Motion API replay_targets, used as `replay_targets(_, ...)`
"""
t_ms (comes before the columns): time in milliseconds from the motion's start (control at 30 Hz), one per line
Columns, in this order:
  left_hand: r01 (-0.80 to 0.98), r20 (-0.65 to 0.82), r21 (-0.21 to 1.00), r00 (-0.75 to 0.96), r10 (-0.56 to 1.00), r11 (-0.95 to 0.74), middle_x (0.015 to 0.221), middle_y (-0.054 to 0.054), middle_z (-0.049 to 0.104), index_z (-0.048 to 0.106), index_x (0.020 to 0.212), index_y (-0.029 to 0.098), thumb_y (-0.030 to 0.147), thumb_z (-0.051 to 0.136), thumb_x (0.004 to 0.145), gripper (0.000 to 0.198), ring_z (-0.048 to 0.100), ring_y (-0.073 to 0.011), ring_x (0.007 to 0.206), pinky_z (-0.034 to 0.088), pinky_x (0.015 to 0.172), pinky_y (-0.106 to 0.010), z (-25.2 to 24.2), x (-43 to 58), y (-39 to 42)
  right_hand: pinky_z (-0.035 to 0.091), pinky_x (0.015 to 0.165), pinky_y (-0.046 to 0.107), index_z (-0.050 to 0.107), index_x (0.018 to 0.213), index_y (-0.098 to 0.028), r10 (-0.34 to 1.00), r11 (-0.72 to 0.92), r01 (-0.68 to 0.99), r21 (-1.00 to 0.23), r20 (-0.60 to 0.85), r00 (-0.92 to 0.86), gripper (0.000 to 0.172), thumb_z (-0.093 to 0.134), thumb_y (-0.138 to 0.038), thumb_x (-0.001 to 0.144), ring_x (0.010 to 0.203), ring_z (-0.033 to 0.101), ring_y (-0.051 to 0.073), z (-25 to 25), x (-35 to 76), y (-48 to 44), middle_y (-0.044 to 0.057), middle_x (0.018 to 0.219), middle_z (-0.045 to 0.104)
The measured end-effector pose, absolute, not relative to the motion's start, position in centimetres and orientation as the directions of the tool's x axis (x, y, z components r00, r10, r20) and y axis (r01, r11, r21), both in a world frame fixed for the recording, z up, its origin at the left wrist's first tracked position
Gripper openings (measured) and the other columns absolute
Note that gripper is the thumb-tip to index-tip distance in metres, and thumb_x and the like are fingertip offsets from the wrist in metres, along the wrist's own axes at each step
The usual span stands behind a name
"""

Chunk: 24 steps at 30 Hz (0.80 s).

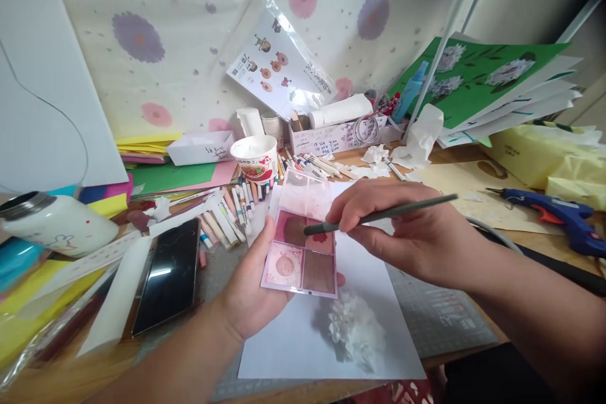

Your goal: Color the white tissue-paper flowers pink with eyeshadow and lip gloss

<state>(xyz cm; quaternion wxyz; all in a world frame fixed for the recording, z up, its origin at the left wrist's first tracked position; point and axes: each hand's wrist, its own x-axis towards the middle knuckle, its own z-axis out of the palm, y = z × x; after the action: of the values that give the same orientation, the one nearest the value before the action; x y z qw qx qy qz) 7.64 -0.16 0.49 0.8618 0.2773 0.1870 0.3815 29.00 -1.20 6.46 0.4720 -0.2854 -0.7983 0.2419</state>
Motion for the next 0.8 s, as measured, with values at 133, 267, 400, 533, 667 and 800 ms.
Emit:
replay_targets(133, -0.55, -0.137, 0.627, 0.619, 0.773, 0.551, 0.106, -0.012, 0.076, 0.072, 0.113, 0.014, 0.05, 0.029, 0.104, 0.056, 0.071, -0.0265, 0.092, 0.058, 0.086, -0.056, 0.7, 7.7, -0.3, 0.056, 0.072, 0.026, 0.064, 0.076, -0.02, 0.629, 0.761, 0.25, -0.599, 0.588, -0.508, 0.022, 0.056, 0.0, 0.081, 0.08, 0.071, 0.014, 7.0, 28.9, -1.4, 0.005, 0.087, 0.075)
replay_targets(267, -0.539, -0.136, 0.644, 0.617, 0.775, 0.542, 0.099, -0.011, 0.078, 0.074, 0.105, 0.015, 0.048, 0.025, 0.105, 0.059, 0.072, -0.0262, 0.09, 0.058, 0.085, -0.053, 0.6, 7.6, 0.1, 0.056, 0.071, 0.025, 0.061, 0.068, -0.024, 0.64, 0.749, 0.304, -0.588, 0.525, -0.562, 0.029, 0.051, 0.001, 0.079, 0.079, 0.071, 0.013, 7.3, 28.7, -1.7, 0.001, 0.087, 0.076)
replay_targets(400, -0.525, -0.16, 0.71, 0.528, 0.834, 0.469, 0.106, -0.013, 0.077, 0.071, 0.113, 0.015, 0.051, 0.027, 0.104, 0.058, 0.072, -0.0292, 0.094, 0.058, 0.085, -0.052, 0.9, 7.1, 1.0, 0.057, 0.076, 0.031, 0.065, 0.076, -0.025, 0.735, 0.676, 0.31, -0.669, 0.578, -0.356, 0.021, 0.058, -0.007, 0.082, 0.085, 0.071, 0.018, 7.2, 29.7, -1.5, 0.002, 0.09, 0.075)
replay_targets(533, -0.532, -0.098, 0.805, 0.318, 0.943, 0.263, 0.129, -0.012, 0.069, 0.059, 0.136, 0.02, 0.05, 0.032, 0.103, 0.052, 0.065, -0.0314, 0.114, 0.058, 0.085, -0.048, 1.8, 6.1, 2.3, 0.057, 0.071, 0.033, 0.067, 0.078, -0.024, 0.844, 0.536, 0.392, -0.748, 0.487, -0.226, 0.011, 0.064, -0.013, 0.078, 0.081, 0.071, 0.02, 6.3, 30.7, -0.8, 0.003, 0.083, 0.073)
replay_targets(667, -0.537, -0.071, 0.817, 0.27, 0.96, 0.211, 0.135, -0.008, 0.066, 0.053, 0.142, 0.026, 0.051, 0.033, 0.103, 0.05, 0.063, -0.0307, 0.117, 0.058, 0.082, -0.046, 2.2, 5.7, 2.9, 0.055, 0.07, 0.034, 0.068, 0.077, -0.02, 0.862, 0.495, 0.53, -0.688, 0.315, -0.397, 0.011, 0.063, -0.01, 0.075, 0.075, 0.071, 0.021, 4.9, 30.3, -0.3, 0.004, 0.082, 0.074)
replay_targets(800, -0.525, -0.091, 0.819, 0.279, 0.956, 0.231, 0.137, -0.01, 0.064, 0.053, 0.142, 0.023, 0.048, 0.029, 0.104, 0.051, 0.063, -0.032, 0.116, 0.059, 0.081, -0.049, 2.1, 6.0, 2.9, 0.054, 0.066, 0.031, 0.067, 0.078, -0.019, 0.887, 0.462, 0.561, -0.687, 0.37, -0.277, 0.007, 0.064, -0.014, 0.077, 0.072, 0.07, 0.019, 4.4, 30.2, 0.0, 0.004, 0.079, 0.073)
